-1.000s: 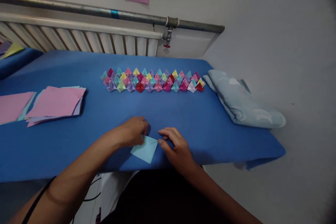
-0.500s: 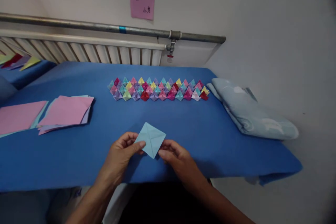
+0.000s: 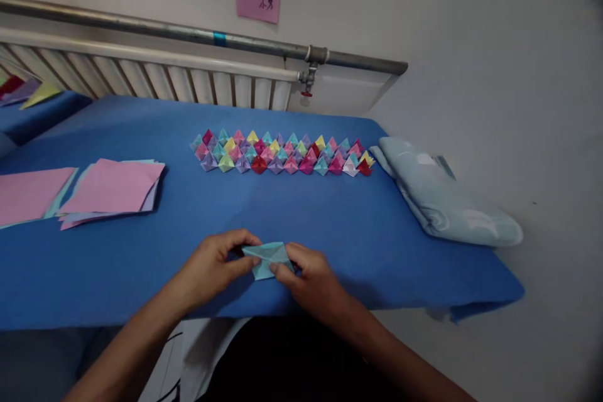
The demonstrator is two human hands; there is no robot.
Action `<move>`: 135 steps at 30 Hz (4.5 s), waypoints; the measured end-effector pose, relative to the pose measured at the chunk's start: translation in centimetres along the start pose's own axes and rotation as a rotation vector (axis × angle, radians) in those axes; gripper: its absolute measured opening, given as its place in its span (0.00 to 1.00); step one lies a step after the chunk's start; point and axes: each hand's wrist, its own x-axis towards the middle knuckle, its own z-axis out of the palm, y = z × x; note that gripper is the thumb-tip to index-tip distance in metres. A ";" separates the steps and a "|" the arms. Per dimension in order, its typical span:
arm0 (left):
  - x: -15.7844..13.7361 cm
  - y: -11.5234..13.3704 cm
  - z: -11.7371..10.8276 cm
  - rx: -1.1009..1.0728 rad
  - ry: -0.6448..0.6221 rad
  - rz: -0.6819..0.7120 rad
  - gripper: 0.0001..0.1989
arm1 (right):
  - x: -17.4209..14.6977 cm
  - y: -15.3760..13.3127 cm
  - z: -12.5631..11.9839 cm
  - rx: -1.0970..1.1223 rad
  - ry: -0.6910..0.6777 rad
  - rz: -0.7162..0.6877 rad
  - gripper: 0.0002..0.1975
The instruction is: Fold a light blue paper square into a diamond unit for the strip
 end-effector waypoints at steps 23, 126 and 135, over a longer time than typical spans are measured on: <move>-4.2 -3.2 4.1 0.836 0.150 0.454 0.15 | -2.8 2.3 -1.3 -0.622 -0.119 -0.387 0.13; -4.5 -3.7 6.2 0.974 0.342 0.599 0.18 | -1.7 1.9 0.0 -0.437 0.062 0.036 0.09; -4.8 -3.5 6.5 1.026 0.292 0.502 0.19 | -2.4 1.4 -1.5 -0.476 0.089 0.020 0.03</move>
